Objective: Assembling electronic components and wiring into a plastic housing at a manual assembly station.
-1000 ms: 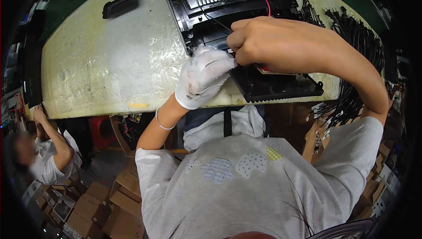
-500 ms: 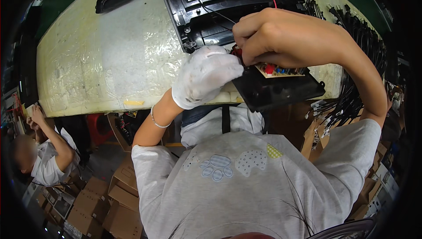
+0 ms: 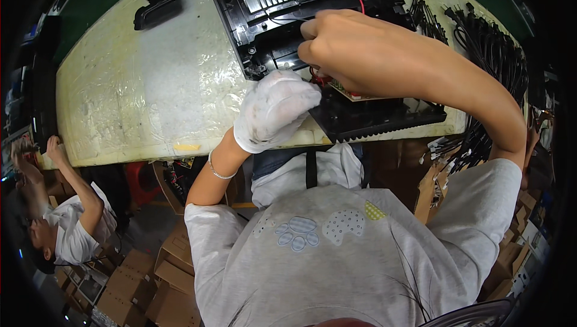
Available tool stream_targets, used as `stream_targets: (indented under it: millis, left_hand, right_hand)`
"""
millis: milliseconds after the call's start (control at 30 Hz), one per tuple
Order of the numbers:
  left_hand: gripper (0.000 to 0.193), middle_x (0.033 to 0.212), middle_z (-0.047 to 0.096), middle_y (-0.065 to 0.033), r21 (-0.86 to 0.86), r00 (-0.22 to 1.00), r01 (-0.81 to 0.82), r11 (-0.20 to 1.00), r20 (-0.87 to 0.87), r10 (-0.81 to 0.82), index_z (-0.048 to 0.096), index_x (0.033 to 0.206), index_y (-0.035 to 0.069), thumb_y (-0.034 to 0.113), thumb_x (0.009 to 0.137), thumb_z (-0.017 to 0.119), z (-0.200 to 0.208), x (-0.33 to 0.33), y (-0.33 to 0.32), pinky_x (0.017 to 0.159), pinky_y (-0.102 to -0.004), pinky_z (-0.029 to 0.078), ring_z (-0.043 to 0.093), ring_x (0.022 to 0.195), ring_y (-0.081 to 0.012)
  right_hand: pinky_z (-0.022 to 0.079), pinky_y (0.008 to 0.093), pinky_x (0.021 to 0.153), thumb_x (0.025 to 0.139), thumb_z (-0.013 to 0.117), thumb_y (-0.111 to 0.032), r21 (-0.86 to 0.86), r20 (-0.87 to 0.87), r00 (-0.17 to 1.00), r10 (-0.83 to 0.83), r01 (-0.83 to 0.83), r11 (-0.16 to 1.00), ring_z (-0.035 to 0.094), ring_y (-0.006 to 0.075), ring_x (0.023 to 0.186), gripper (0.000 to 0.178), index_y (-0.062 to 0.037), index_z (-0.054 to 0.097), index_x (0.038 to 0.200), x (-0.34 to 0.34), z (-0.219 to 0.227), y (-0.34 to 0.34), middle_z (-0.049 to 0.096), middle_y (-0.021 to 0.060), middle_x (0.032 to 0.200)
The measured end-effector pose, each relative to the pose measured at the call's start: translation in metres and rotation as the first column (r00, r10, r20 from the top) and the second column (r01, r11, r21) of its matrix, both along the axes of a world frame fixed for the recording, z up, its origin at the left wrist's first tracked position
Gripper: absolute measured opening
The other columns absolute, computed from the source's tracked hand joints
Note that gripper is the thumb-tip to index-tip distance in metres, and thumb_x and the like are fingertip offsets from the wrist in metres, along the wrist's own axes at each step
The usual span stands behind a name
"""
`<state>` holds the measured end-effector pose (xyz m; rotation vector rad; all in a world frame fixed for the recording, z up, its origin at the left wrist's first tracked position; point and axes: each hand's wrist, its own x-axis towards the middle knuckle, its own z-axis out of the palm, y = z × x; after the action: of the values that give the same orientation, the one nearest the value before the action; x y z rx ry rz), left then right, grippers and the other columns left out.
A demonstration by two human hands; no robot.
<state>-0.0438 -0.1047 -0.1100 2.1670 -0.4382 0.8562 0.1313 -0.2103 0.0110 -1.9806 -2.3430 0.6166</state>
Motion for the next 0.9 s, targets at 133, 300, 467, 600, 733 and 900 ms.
stream_targets:
  millis: [133,300,467,600,733,900]
  left_hand:
    - [0.047,0.096,0.064,-0.0070,-0.066,0.997,-0.056,0.996,0.039,0.059,0.065,0.105,0.008,-0.005,0.061,0.074,-0.002,0.008,-0.008,0.072,-0.0373,0.053,0.063,0.087,-0.0275]
    - [0.050,0.095,0.060,-0.0072,-0.029,0.989,-0.107,0.994,0.096,0.109,0.063,0.105,0.009,-0.003,0.058,0.074,-0.002,0.001,-0.005,0.070,-0.0386,0.052,0.062,0.084,-0.0273]
    - [0.042,0.097,0.059,-0.0088,0.209,0.968,-0.228,0.951,0.151,0.199,0.059,0.097,0.009,0.001,0.059,0.073,0.035,-0.010,-0.017,0.070,-0.0390,0.045,0.057,0.076,-0.0290]
    - [0.034,0.095,0.057,-0.0112,0.041,0.819,-0.547,0.836,0.235,0.524,0.058,0.094,0.007,0.007,0.066,0.077,0.090,-0.007,0.000,0.078,-0.0403,0.043,0.054,0.086,-0.0305]
    - [0.049,0.103,0.061,-0.0159,-0.138,0.680,-0.706,0.694,-0.407,0.610,0.062,0.101,-0.004,0.042,0.085,0.072,0.129,0.022,0.085,0.092,-0.0377,0.046,0.059,0.098,-0.0281]
    - [0.112,0.150,0.035,-0.0300,-0.136,0.808,-0.529,0.837,-0.382,0.449,0.019,0.151,-0.006,0.047,0.074,0.082,0.102,0.057,0.060,0.115,-0.0383,0.030,0.037,0.140,-0.0358]
  right_hand:
    - [0.049,0.0411,0.070,0.078,0.073,-0.007,0.677,-0.026,0.991,-0.128,0.112,0.728,0.061,0.0318,0.085,0.022,-0.0020,0.058,0.092,0.015,0.005,-0.020,0.059,0.0103,0.098]
    - [0.046,0.0375,0.060,0.082,0.076,-0.028,0.677,0.030,0.998,-0.059,0.023,0.736,0.055,0.0283,0.067,0.033,-0.0001,0.057,0.081,0.025,0.020,-0.104,0.055,0.0108,0.082]
    - [0.042,0.0409,0.058,0.065,0.081,-0.017,0.477,0.144,0.977,-0.160,0.073,0.876,0.051,0.0307,0.068,0.038,-0.0029,0.047,0.072,0.007,-0.001,-0.170,0.046,0.0113,0.076]
    - [0.046,0.0394,0.068,0.076,0.078,-0.019,0.721,0.074,0.977,-0.202,0.087,0.687,0.055,0.0322,0.082,0.030,-0.0022,0.053,0.081,0.030,0.055,-0.118,0.053,0.0130,0.085]
    - [0.041,0.0464,0.096,0.096,0.057,-0.029,0.758,-0.040,0.980,-0.195,0.157,0.633,0.049,0.0436,0.111,0.030,0.0002,0.058,0.089,0.081,0.073,-0.006,0.054,0.0244,0.103]
    - [0.040,0.0544,0.102,0.096,0.047,-0.056,0.791,0.132,0.848,-0.514,0.222,0.570,0.050,0.0477,0.119,0.062,0.0013,0.070,0.086,0.217,-0.044,0.075,0.053,0.0319,0.130]
